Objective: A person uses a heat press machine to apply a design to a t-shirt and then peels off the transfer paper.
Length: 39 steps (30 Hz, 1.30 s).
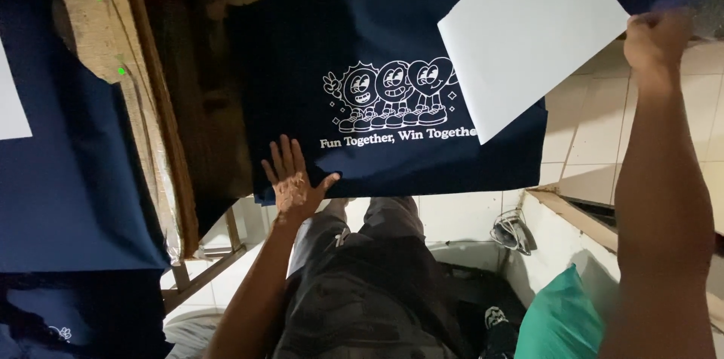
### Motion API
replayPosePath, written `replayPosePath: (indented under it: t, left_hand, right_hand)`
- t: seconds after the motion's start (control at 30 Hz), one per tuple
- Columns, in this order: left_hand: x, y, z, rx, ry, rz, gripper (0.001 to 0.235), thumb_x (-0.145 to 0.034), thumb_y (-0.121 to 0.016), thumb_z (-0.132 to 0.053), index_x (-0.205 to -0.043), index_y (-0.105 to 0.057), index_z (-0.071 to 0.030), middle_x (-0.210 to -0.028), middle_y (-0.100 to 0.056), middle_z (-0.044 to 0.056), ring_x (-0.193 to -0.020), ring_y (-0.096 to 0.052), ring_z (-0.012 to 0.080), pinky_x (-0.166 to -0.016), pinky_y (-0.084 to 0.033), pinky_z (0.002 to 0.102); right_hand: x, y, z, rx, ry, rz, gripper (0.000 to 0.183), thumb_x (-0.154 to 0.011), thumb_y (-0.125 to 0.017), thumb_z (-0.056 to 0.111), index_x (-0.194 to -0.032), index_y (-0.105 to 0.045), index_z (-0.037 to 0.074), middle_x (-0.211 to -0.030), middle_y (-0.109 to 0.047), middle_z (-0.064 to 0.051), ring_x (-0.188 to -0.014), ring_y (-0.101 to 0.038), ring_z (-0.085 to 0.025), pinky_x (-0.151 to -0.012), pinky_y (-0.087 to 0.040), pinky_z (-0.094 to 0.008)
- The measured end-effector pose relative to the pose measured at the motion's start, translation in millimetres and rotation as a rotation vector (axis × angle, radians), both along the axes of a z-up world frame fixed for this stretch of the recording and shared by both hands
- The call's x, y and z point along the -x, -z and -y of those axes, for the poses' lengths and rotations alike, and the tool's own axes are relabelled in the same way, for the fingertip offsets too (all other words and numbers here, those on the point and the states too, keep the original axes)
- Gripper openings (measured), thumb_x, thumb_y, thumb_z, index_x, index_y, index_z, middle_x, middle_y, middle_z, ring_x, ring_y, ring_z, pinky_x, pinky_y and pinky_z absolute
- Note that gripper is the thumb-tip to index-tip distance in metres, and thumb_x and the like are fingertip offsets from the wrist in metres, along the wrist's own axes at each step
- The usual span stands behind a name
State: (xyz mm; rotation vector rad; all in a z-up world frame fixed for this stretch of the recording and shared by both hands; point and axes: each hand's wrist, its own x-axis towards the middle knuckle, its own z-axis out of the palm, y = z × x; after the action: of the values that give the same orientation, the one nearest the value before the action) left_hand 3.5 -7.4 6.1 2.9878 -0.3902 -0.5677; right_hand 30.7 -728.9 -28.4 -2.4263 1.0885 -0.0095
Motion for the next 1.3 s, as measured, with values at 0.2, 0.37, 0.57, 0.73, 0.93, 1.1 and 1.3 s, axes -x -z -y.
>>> replayPosePath:
  t: [0.2,0.37,0.57,0.73,0.93,1.1,1.3]
  left_hand:
    - [2,3,-2,0.010,0.014,0.043,0.126,-0.084,-0.041,-0.091,-0.165,0.012,-0.010,-0.173,0.016,0.014,-0.160,0.014,0.0360,-0.126,0.009,0.062]
    - [-1,-2,3,-0.023,-0.006,-0.010,0.128,-0.083,-0.044,-0.090,-0.165,0.008,-0.007,-0.173,0.015,0.015,-0.159,0.015,0.0359,-0.125,0.008,0.061]
    - [-3,-10,8,0.011,-0.031,-0.006,0.125,-0.082,-0.036,-0.091,-0.165,-0.005,-0.003,-0.173,0.005,0.018,-0.159,0.010,0.0370,-0.124,0.006,0.062]
    - [-4,-15,8,0.028,-0.015,0.003,0.123,-0.084,-0.036,-0.089,-0.165,-0.004,-0.001,-0.173,0.004,0.019,-0.159,0.008,0.0394,-0.123,0.003,0.065]
    - [0,-7,1,0.166,0.000,0.128,0.126,-0.076,-0.066,-0.079,-0.164,-0.022,-0.001,-0.171,-0.012,0.023,-0.156,-0.011,0.0476,-0.120,-0.011,0.070]
    - [19,-28,-14,0.192,-0.016,0.174,0.105,-0.082,-0.067,-0.072,-0.161,-0.039,-0.009,-0.165,-0.036,0.017,-0.151,-0.036,0.0406,-0.114,-0.026,0.072]
    - [47,-93,116,0.779,0.197,0.230,0.033,-0.087,-0.083,-0.034,-0.117,-0.075,-0.022,-0.108,-0.077,0.001,-0.094,-0.073,0.0297,-0.082,-0.057,0.037]
  right_hand:
    - [0,-8,-6,-0.037,0.016,0.039,0.033,-0.112,-0.055,0.004,-0.080,-0.045,0.008,-0.079,-0.045,-0.002,-0.078,-0.049,-0.013,-0.054,-0.031,-0.042]
    - [-12,-38,-24,-0.074,0.014,0.035,0.033,-0.114,-0.052,0.008,-0.082,-0.053,0.010,-0.081,-0.056,-0.004,-0.074,-0.053,-0.013,-0.051,-0.030,-0.041]
    - [-35,-161,-128,-0.428,0.010,0.354,0.006,-0.113,-0.061,0.017,-0.118,-0.063,0.015,-0.118,-0.072,-0.002,-0.107,-0.075,-0.013,-0.093,-0.066,-0.023]
    - [-26,-211,-260,-0.601,-0.298,0.505,0.017,-0.097,-0.066,0.007,-0.111,-0.064,0.016,-0.102,-0.065,0.002,-0.092,-0.060,-0.012,-0.081,-0.051,-0.027]
    - [14,-162,-445,-0.724,-0.799,0.738,0.014,-0.092,-0.059,0.000,-0.103,-0.066,0.007,-0.096,-0.065,-0.013,-0.090,-0.064,-0.034,-0.078,-0.054,-0.045]
    - [58,-176,-439,-0.807,-0.842,0.687,0.021,-0.102,-0.065,0.018,-0.115,-0.065,0.003,-0.109,-0.070,-0.017,-0.103,-0.070,-0.038,-0.087,-0.059,-0.051]
    - [86,-94,-319,-0.045,-0.306,0.599,0.011,-0.098,-0.073,0.000,-0.101,-0.072,0.011,-0.089,-0.068,-0.008,-0.077,-0.063,-0.039,-0.066,-0.051,-0.047]
